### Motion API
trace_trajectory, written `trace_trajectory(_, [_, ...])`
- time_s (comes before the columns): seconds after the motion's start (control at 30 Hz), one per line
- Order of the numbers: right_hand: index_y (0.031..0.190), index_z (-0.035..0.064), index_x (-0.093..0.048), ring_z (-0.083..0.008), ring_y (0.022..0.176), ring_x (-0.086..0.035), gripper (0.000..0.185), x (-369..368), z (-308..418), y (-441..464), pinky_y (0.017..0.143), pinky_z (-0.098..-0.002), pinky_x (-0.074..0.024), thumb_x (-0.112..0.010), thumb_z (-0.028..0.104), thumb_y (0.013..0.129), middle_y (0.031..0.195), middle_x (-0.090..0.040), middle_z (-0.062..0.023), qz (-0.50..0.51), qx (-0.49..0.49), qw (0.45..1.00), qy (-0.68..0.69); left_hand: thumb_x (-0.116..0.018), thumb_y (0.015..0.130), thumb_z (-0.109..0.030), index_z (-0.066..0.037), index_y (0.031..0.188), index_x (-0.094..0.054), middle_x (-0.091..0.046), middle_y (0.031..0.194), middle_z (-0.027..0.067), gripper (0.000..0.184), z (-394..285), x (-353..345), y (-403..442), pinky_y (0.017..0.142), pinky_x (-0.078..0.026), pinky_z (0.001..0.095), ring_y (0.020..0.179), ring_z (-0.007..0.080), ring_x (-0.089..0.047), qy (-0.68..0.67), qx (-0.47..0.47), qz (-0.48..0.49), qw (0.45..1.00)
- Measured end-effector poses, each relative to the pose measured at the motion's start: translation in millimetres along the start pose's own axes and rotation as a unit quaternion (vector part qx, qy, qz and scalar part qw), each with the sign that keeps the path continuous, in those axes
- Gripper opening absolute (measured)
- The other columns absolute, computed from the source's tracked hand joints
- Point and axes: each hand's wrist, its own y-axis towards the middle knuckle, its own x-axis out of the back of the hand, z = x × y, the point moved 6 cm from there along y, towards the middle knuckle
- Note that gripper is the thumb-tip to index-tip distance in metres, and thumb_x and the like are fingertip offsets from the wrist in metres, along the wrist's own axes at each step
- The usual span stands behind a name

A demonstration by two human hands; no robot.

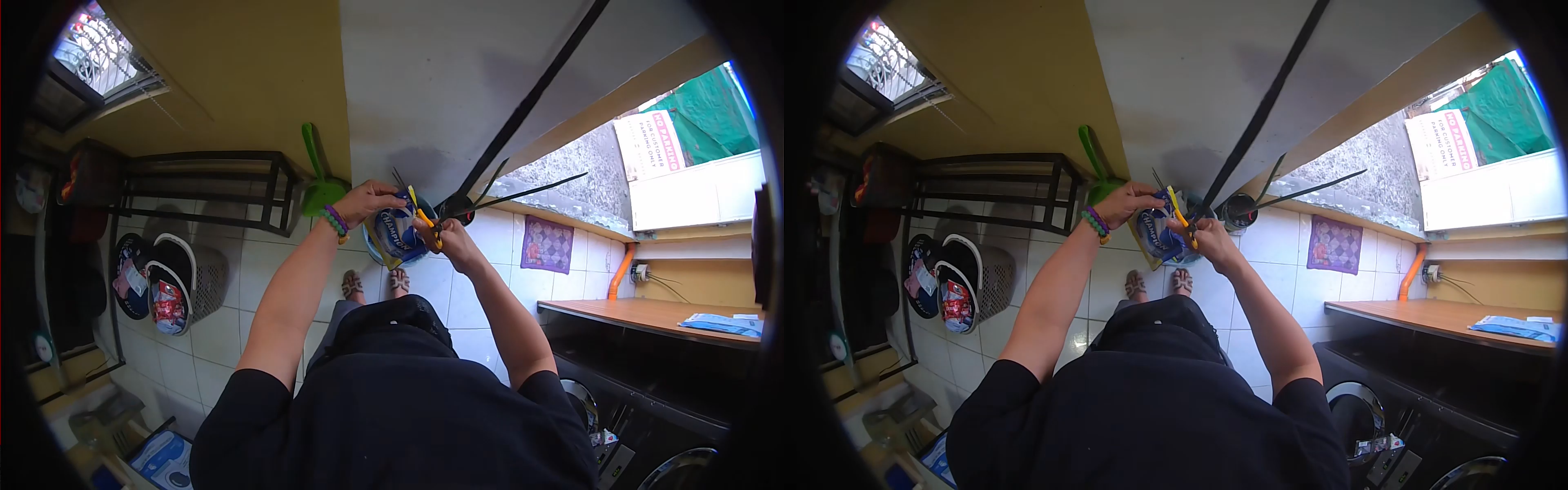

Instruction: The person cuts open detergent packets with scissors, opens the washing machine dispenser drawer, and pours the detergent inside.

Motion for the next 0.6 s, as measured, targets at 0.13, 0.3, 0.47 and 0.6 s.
trace_trajectory(0.13, [0.06, 0.0044, -0.058, -0.0066, 0.048, -0.038, 0.046, 10.2, -6.4, 8.3, 0.045, -0.023, -0.0255, -0.072, 0.046, 0.074, 0.053, -0.044, 0.0036, -0.021, 0.003, 1.0, -0.015, -0.065, 0.08, -0.011, 0.0, 0.093, -0.067, -0.067, 0.085, 0.0038, 0.017, 8.7, 2.1, 11.3, 0.076, -0.045, 0.0227, 0.08, 0.009, -0.06, -0.017, 0.01, -0.005, 1.0])
trace_trajectory(0.3, [0.056, 0.0082, -0.053, -0.0068, 0.047, -0.04, 0.049, 26.0, -31.0, 27.7, 0.043, -0.0216, -0.0257, -0.071, 0.051, 0.074, 0.054, -0.045, 0.0022, 0.044, -0.041, 0.997, 0.043, -0.065, 0.08, -0.011, -0.002, 0.093, -0.067, -0.067, 0.087, 0.0025, 0.015, 21.9, 13.5, 20.2, 0.075, -0.046, 0.0231, 0.079, 0.0092, -0.061, -0.039, 0.021, -0.016, 0.999])
trace_trajectory(0.47, [0.075, 0.0093, -0.056, -0.0073, 0.062, -0.052, 0.038, 50.1, -71.4, 57.2, 0.055, -0.0198, -0.0389, -0.061, 0.046, 0.083, 0.065, -0.052, 0.0013, 0.143, -0.099, 0.961, 0.217, -0.063, 0.08, -0.009, -0.004, 0.093, -0.066, -0.066, 0.086, 0.002, 0.014, 18.3, 26.8, 1.7, 0.075, -0.047, 0.0242, 0.079, 0.011, -0.062, -0.103, 0.001, -0.101, 0.99])
trace_trajectory(0.6, [0.093, 0.0097, -0.055, -0.0103, 0.08, -0.055, 0.036, 59.3, -77.4, 55.2, 0.07, -0.0227, -0.0429, -0.056, 0.045, 0.087, 0.083, -0.056, 0.0001, 0.208, -0.081, 0.862, 0.456, -0.063, 0.081, -0.009, -0.003, 0.09, -0.065, -0.064, 0.082, 0.0018, 0.011, 14.6, 34.9, -14.2, 0.074, -0.046, 0.0267, 0.08, 0.0114, -0.06, -0.151, -0.067, -0.154, 0.974])
